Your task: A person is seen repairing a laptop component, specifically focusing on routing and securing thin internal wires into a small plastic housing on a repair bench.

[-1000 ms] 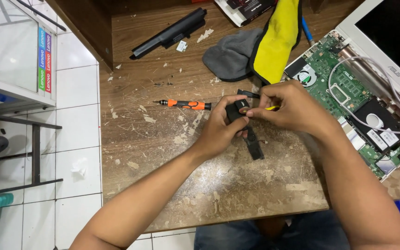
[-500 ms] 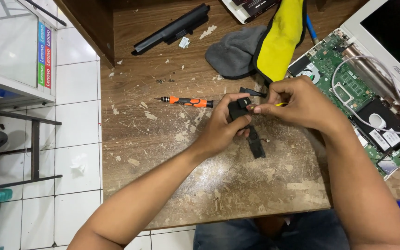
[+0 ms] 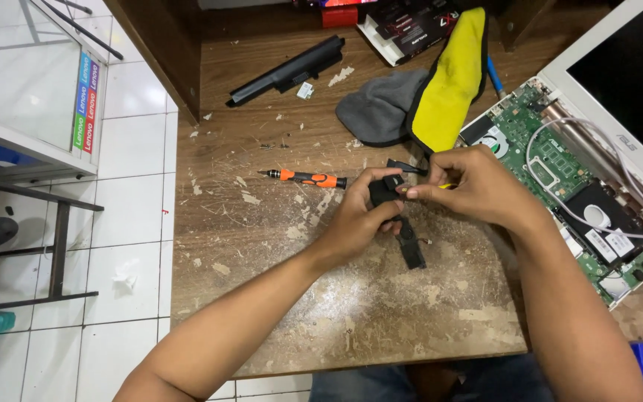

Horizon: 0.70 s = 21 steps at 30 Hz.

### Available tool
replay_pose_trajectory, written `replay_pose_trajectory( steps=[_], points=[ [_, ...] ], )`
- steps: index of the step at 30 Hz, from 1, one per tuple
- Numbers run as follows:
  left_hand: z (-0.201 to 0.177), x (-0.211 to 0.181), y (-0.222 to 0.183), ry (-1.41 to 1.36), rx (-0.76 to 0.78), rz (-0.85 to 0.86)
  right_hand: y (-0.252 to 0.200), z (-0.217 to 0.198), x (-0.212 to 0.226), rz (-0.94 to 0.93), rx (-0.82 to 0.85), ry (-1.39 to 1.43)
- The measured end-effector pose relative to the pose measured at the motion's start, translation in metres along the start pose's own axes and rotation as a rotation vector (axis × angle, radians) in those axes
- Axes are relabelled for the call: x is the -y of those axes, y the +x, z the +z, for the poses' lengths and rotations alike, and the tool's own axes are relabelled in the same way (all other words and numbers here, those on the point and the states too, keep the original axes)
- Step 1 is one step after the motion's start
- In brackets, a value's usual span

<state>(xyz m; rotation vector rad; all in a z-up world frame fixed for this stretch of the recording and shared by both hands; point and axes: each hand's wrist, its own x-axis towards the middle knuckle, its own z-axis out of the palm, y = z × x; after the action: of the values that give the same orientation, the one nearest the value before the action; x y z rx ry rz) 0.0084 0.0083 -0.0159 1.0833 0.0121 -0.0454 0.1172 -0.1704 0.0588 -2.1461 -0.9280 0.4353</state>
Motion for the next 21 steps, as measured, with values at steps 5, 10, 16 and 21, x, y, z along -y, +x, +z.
replay_pose_trajectory(
  steps=[5,10,16,21],
  points=[
    [0.000,-0.002,-0.004,0.003,0.016,-0.012,0.001,0.008,-0.003,-0.009,0.019,0.034],
    [-0.005,0.007,0.000,-0.022,0.031,0.000,0.000,0.003,-0.003,0.009,0.034,0.033],
    [-0.008,0.017,0.004,-0.076,0.005,-0.020,-0.003,0.006,0.000,0.016,0.055,0.045],
    [-0.010,0.025,0.008,-0.062,0.043,0.013,-0.003,0.006,-0.004,-0.051,0.065,0.004]
  ],
)
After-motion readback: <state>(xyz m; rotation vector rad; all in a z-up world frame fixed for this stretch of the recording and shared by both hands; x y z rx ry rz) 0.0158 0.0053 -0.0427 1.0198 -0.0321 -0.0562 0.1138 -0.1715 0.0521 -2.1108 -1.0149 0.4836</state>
